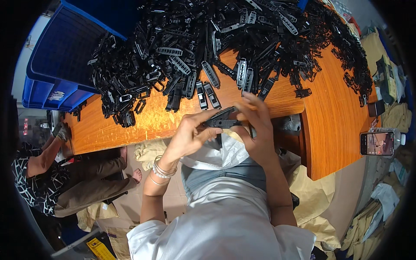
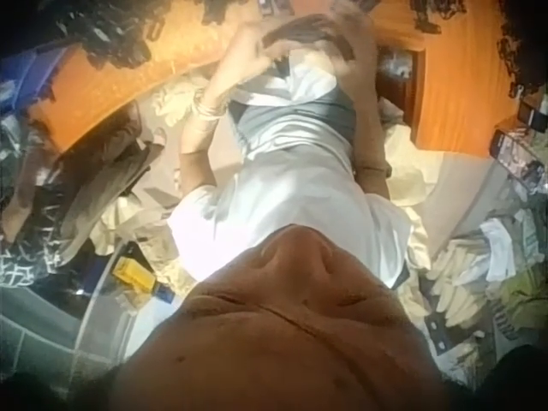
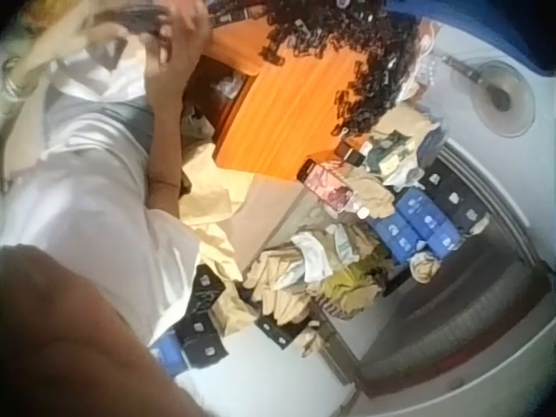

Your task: The recorder is sorting and inspecting small black plastic components on a wooden workbench in a manufacturing setting.

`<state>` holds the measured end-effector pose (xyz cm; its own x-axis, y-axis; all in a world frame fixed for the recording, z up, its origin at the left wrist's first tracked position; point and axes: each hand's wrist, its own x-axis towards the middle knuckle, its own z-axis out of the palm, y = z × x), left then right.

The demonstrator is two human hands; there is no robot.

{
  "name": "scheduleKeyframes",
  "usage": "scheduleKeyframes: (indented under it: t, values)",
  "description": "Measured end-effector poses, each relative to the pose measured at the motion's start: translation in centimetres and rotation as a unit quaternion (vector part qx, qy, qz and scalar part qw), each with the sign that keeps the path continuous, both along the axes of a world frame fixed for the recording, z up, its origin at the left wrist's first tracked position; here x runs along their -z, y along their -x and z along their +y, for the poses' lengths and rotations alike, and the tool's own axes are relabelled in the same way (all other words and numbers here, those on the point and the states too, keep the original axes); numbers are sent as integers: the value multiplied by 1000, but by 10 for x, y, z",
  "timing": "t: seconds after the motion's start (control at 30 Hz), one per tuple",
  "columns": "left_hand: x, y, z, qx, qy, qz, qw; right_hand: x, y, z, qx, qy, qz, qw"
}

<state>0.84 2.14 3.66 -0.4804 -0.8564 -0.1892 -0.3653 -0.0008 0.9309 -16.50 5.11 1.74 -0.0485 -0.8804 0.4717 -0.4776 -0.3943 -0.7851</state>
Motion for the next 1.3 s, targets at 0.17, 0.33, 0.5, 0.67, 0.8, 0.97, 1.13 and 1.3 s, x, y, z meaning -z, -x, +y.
scheduleKeyframes:
  t: [0.17,0.33,0.5,0.67,0.8,0.97,1.13,1.3]
  values:
    - [-1,-8,7,16,142,14,990,5,-1,8,-84,-103,-83,988]
    - [4,-15,15,13,97,-18,995,6,-3,10,-77,-123,-75,987]
    - [15,-27,23,-27,31,75,996,0,-13,2,-160,-231,-292,914]
    - [21,-73,0,-236,290,-133,918,17,-15,7,-176,-165,-82,967]
    - [43,-131,-18,-295,340,-473,758,25,-23,14,-195,-172,-34,965]
    - [37,-123,-16,-327,377,-437,749,37,25,3,108,-63,-8,992]
    - [31,-95,-13,-353,254,-201,878,24,94,-22,368,7,145,918]
    - [27,-53,-13,-362,279,-41,888,26,117,-32,398,-144,145,894]
